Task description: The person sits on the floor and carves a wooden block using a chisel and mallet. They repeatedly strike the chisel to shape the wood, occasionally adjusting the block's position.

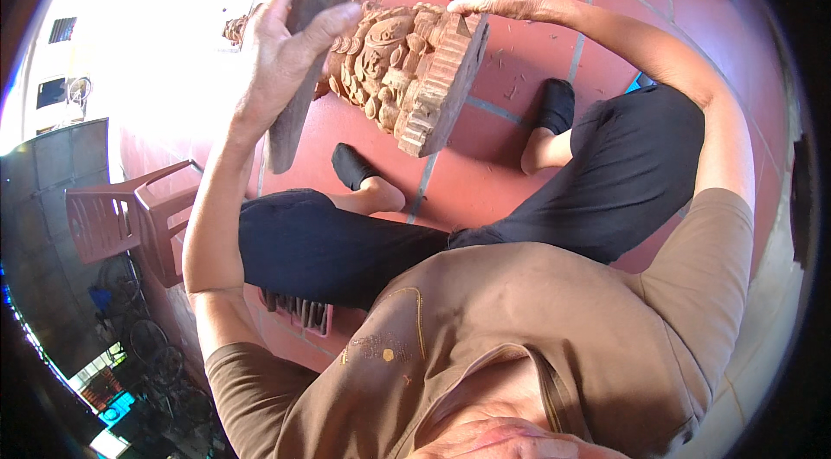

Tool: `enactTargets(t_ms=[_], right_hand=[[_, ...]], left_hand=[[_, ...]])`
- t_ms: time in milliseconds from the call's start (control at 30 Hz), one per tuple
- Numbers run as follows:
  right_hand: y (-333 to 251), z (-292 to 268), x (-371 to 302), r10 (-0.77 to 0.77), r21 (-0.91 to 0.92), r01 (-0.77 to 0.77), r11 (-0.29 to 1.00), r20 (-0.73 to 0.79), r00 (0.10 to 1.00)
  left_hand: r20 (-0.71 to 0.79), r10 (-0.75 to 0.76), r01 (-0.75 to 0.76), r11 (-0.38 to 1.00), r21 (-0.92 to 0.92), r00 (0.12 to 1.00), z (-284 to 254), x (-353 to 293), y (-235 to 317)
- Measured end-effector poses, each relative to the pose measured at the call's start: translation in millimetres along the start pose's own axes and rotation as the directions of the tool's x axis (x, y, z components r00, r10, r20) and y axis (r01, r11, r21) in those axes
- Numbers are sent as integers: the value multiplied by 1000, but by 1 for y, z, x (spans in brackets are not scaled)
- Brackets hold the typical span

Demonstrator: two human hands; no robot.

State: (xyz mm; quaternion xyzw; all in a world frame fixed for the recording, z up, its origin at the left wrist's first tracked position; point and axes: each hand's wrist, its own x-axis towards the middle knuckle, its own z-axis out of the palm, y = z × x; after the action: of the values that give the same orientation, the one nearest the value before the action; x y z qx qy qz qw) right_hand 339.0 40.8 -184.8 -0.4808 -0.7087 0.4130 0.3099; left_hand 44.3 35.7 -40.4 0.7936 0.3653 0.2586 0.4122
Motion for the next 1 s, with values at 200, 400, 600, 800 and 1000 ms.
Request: enactTargets(t_ms=[200, 400, 600, 800, 1000], right_hand=[[-4, 4, 2, -56, -9, 56, 998, 17, 998], [-5, 4, 2, -31, 41, 30, 999, 23, 999], [-4, 5, 2, -73, -5, 73, 997, 19, 997], [-5, -1, -2, -19, -52, 19, 998, 15, 1000], [-5, 6, 0, -96, -18, 95, 995, -12, 995]], left_hand=[[66, -6, -14, 955, 297, 998, 1, 2, -14], [90, -78, 62, 983, 173, 993, -8, 4, -7], [-71, -32, 32, 999, 0, 997, 0, 0, 6], [169, -104, 40, 936, 349, 980, 0, 2, -26], [-49, 106, -108, 994, -24, 993, 2, -3, 7]])
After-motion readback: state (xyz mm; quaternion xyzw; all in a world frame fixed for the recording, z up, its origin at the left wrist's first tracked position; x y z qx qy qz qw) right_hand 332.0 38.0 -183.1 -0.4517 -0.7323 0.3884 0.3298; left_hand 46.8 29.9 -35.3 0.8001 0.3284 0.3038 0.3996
